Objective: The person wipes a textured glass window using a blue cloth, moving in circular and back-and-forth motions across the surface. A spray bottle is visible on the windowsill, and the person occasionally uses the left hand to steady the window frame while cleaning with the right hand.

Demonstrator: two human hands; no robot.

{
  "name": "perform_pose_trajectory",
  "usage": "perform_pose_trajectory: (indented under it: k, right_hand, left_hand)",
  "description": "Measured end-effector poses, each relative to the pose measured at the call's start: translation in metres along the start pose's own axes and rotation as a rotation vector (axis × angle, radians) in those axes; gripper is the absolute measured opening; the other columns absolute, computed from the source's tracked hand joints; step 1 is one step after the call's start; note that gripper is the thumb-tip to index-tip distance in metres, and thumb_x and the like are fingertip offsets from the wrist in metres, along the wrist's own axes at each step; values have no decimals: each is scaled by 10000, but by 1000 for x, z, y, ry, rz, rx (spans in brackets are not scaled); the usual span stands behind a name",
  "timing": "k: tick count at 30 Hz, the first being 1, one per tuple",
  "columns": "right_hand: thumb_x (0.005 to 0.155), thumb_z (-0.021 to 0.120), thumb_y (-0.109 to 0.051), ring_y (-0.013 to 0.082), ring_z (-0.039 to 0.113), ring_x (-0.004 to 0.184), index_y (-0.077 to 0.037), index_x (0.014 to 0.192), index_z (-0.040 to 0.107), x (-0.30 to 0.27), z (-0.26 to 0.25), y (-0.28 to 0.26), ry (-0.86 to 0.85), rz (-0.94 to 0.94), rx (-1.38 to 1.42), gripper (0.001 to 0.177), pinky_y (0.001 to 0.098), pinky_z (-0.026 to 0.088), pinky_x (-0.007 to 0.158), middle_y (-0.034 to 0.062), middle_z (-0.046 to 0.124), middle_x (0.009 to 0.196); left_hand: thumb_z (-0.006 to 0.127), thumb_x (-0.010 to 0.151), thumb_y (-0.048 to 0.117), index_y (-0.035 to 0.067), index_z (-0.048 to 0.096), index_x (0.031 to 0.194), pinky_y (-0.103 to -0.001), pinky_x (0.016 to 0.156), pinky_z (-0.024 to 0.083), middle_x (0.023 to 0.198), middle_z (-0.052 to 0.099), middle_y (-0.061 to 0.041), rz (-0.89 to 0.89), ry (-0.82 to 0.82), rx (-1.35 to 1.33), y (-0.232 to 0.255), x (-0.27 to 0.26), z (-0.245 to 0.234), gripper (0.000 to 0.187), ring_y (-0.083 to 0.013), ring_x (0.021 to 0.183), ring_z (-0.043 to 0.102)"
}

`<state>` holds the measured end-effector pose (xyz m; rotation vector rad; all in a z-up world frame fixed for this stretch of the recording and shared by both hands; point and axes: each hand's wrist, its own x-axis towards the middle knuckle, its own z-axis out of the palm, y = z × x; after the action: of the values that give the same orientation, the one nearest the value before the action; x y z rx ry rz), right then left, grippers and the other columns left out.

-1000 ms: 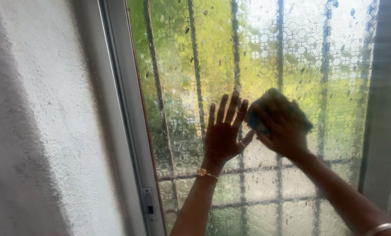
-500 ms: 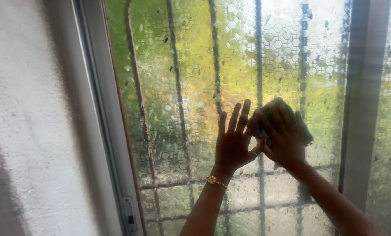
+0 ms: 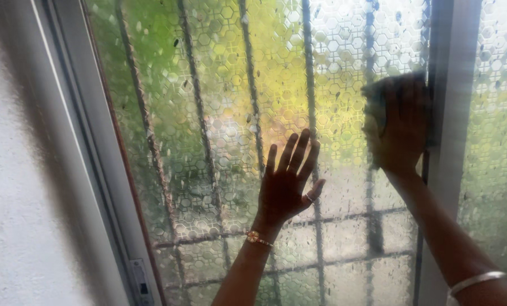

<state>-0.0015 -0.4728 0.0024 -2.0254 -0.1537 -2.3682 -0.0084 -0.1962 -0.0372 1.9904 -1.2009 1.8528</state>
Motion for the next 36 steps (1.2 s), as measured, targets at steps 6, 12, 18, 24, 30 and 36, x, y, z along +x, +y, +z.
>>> perform_pose_trajectory:
  k: [6, 12, 18, 24, 30, 36]
  right_hand:
    - [1020, 582, -335, 471, 231, 1589, -58, 1635, 374, -91, -42, -18, -103, 59, 61, 706, 600, 192, 1295, 281, 267, 1697]
    - [1100, 554, -388, 431, 224, 1610, -101, 1681, 344, -11, 18, 1, -43, 148, -101, 681, 575, 195, 1314, 224, 263, 1728]
    - [1010, 569, -469, 389, 188, 1589, -186, 1652, 296, -57, 11, -52, -104, -94, -43, 753, 596, 169, 1287, 180, 210, 1711]
    - [1062, 529, -437, 384, 200, 1618, -162, 1670, 301, -87, -33, -16, -143, -63, 23, 706, 572, 192, 1310, 187, 217, 1732]
    - [1103, 466, -494, 408, 187, 1615, -112, 1699, 301, -40, 29, -62, -129, 178, -56, 728, 604, 170, 1297, 208, 228, 1739]
    - [987, 466, -541, 363, 163, 1579, -227, 1625, 294, -104, -4, -95, -340, -329, 66, 731, 637, 130, 1263, 154, 189, 1708]
  left_hand:
    - [572, 1027, 492, 145, 329, 1636, -571, 1306, 237, 1734, 235, -120, 89, -1, 36, 14, 5, 13, 741, -275, 1611, 258]
    - [541, 1022, 577, 183, 344, 1630, -565, 1286, 232, 1725, 246, -115, 109, -9, 123, 17, 1, 24, 751, -256, 1603, 252]
    - [532, 1006, 648, 186, 361, 1621, -585, 1265, 215, 1705, 237, -138, 161, 32, 117, 12, -5, 28, 788, -287, 1587, 235]
    - [554, 1013, 639, 199, 381, 1626, -556, 1304, 235, 1721, 270, -125, 106, 6, 71, 14, -5, 26, 774, -292, 1602, 275]
    - [540, 1017, 643, 225, 401, 1594, -559, 1303, 251, 1706, 318, -120, 158, 101, 29, 9, -27, 24, 725, -280, 1593, 324]
    - [471, 1107, 684, 175, 383, 1606, -548, 1299, 215, 1728, 318, -152, 363, -66, 206, -46, -70, -8, 718, -299, 1597, 312]
